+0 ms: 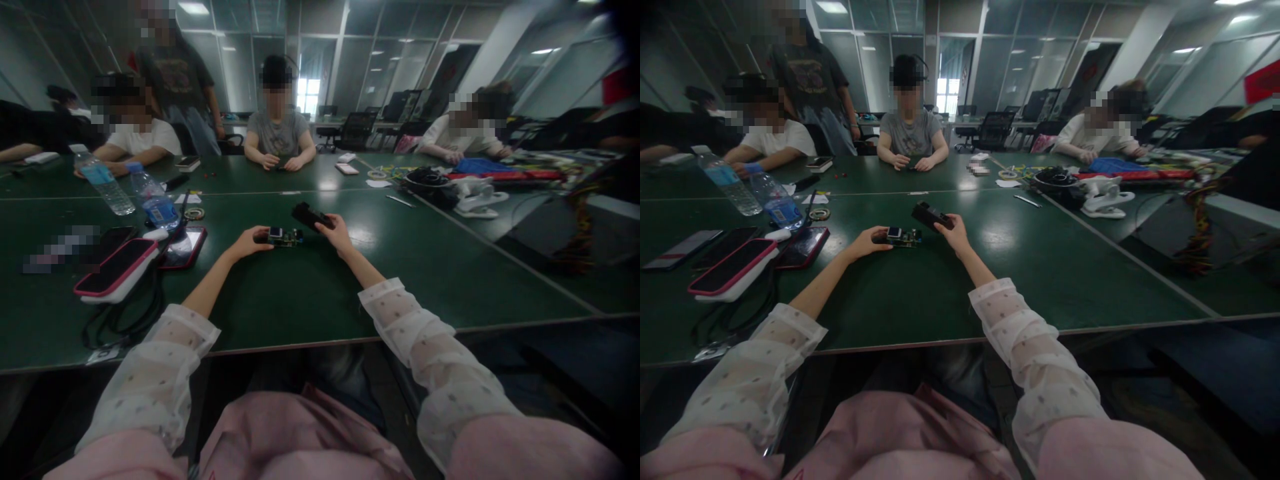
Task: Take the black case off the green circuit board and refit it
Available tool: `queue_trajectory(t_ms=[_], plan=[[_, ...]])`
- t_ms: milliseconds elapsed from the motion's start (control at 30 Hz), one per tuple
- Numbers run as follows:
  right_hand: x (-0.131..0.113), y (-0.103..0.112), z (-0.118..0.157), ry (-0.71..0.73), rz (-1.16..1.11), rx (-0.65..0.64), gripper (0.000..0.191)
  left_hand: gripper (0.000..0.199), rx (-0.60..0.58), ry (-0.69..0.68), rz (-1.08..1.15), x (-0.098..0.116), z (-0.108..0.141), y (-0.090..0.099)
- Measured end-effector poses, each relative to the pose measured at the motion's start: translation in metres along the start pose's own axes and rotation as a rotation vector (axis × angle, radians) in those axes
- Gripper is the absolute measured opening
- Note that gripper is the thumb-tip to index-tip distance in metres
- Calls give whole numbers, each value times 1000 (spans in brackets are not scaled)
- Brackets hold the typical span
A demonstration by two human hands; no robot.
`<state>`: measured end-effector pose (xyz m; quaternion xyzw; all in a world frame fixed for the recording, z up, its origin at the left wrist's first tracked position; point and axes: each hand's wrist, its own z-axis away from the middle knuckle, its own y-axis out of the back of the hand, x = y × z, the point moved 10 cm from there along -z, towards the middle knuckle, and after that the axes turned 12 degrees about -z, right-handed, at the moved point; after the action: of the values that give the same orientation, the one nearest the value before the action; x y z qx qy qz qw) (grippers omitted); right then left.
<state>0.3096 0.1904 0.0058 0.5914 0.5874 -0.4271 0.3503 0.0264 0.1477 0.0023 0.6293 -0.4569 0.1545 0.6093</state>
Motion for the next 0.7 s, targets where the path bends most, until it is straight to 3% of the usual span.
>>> queue_trajectory(t_ms=[167,400,533,700], plan=[[13,33,-5,13,240,207,59,68,9,4,-9,-1,-1,0],[11,25,-4,23,435,159,58,65,10,19,-18,3,0,0],[-1,26,0,106,527,217,65,64,19,7,-17,-2,-4,-1],[-2,26,2,60,562,225,64,63,31,-2,-15,-6,-6,-1]])
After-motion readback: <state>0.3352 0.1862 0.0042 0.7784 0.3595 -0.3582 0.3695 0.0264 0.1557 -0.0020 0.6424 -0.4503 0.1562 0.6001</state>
